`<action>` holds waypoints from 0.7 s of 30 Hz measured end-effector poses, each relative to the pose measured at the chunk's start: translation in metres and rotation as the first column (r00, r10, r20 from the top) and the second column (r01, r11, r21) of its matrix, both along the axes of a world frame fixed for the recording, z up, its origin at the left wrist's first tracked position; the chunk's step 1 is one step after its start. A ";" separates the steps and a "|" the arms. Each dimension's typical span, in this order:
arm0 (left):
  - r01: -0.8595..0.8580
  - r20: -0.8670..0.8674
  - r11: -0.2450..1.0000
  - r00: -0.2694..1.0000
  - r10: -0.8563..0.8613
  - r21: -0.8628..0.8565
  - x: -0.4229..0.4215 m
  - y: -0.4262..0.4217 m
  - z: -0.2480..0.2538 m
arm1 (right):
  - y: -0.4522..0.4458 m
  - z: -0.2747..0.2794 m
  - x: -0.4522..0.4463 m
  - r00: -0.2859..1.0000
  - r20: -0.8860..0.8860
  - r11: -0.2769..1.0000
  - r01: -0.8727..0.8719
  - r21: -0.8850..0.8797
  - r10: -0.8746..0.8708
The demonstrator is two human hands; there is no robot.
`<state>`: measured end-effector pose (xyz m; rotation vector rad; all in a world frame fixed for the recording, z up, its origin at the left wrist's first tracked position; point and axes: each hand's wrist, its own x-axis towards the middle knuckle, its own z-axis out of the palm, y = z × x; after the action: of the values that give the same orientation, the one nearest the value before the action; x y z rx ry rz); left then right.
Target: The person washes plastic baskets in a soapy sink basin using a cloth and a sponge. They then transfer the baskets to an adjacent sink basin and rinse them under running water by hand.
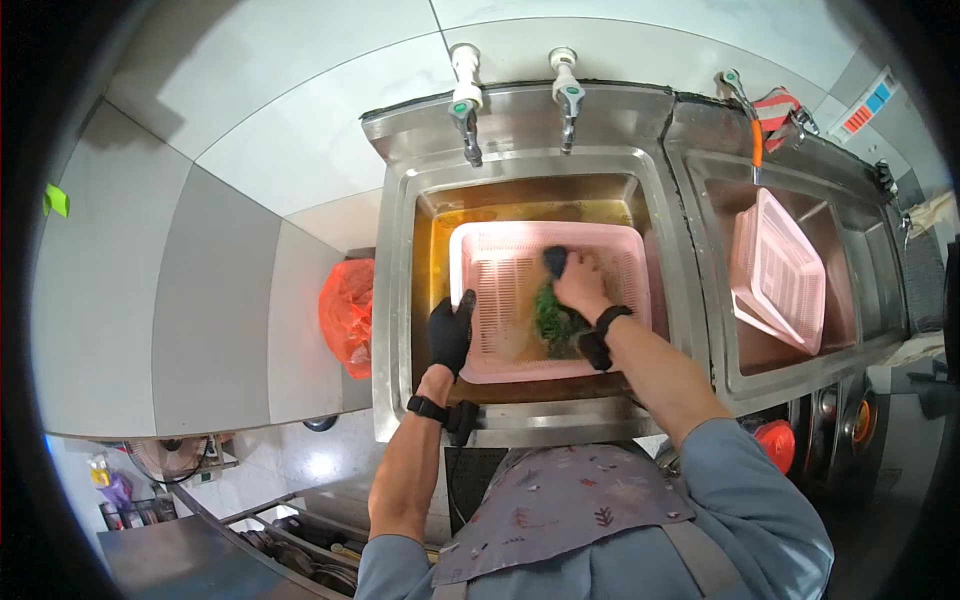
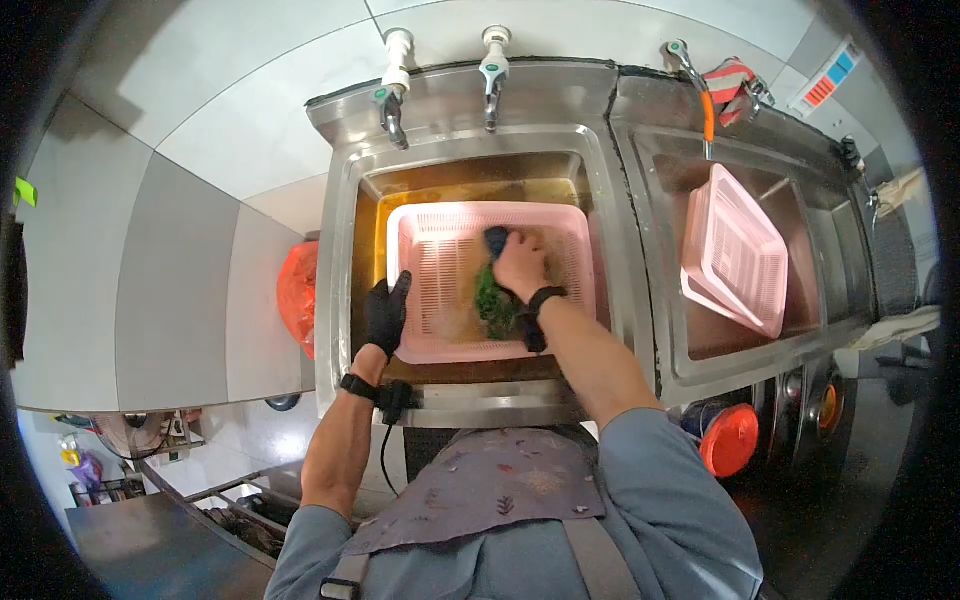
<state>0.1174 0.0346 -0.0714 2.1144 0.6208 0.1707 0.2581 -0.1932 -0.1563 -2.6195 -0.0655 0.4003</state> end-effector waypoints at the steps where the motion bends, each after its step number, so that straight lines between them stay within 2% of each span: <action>1: -0.024 -0.029 1.000 0.999 0.023 -0.012 0.001 -0.001 0.006 | 0.016 0.002 -0.005 0.997 0.012 0.997 -0.071 -0.020 0.071; 2: -0.044 -0.058 0.999 0.997 0.043 -0.023 0.003 -0.001 0.008 | 0.028 0.028 -0.017 0.989 -0.054 0.990 -0.132 0.041 0.134; 3: -0.029 -0.070 0.999 0.997 0.030 0.015 0.004 0.003 -0.001 | 0.044 0.035 -0.028 0.983 0.004 0.982 -0.182 0.056 0.182; 4: -0.048 0.007 0.999 0.999 0.048 -0.017 0.003 0.001 -0.009 | 0.057 0.029 -0.039 0.958 0.137 0.952 -0.270 0.144 0.251; 5: -0.035 0.013 0.999 0.999 0.035 0.025 0.004 0.007 -0.022 | 0.066 0.074 -0.055 0.949 0.074 0.945 -0.314 0.092 0.308; 6: -0.029 0.019 0.997 0.999 0.028 0.066 0.005 0.012 -0.031 | 0.083 0.044 -0.057 0.934 0.112 0.932 -0.351 0.095 0.340; 7: -0.021 0.019 0.998 1.000 0.020 0.062 0.002 0.011 -0.032 | 0.091 0.061 -0.068 0.935 0.068 0.932 -0.353 0.080 0.348; 9: -0.028 0.125 0.954 0.990 0.068 -0.300 -0.002 0.011 -0.029 | 0.097 0.061 -0.072 0.893 0.037 0.888 -0.449 0.095 0.448; 11: -0.017 0.137 0.957 0.989 0.059 -0.291 -0.004 0.016 -0.027 | 0.095 0.058 -0.076 0.880 0.021 0.875 -0.473 0.099 0.474; 13: -0.007 0.152 0.958 0.987 0.052 -0.285 -0.003 0.013 -0.018 | 0.079 0.061 -0.081 0.794 -0.031 0.787 -0.595 0.160 0.607; 14: -0.001 0.164 0.959 0.985 0.049 -0.282 -0.003 0.011 -0.014 | 0.073 0.061 -0.086 0.794 -0.034 0.788 -0.596 0.157 0.607; 16: -0.003 0.176 0.961 0.983 0.054 -0.277 -0.004 0.009 -0.004 | 0.064 0.069 -0.095 0.699 0.062 0.697 -0.715 0.059 0.712; 17: 0.019 0.165 0.975 0.986 0.018 -0.219 -0.006 0.007 0.000 | 0.059 0.073 -0.095 0.717 -0.071 0.721 -0.690 0.058 0.693; 19: 0.044 0.154 0.986 0.988 -0.019 -0.160 -0.007 0.010 -0.002 | 0.045 0.076 -0.091 0.712 -0.090 0.716 -0.697 0.030 0.697; 21: 0.010 0.121 0.973 0.992 0.019 -0.230 -0.008 0.015 -0.010 | 0.027 0.066 -0.086 0.699 -0.096 0.702 -0.712 0.002 0.709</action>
<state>0.1090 0.0495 -0.0819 1.8636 0.5451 0.2191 0.1725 -0.1663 -0.0900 -2.5022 -1.0850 0.7802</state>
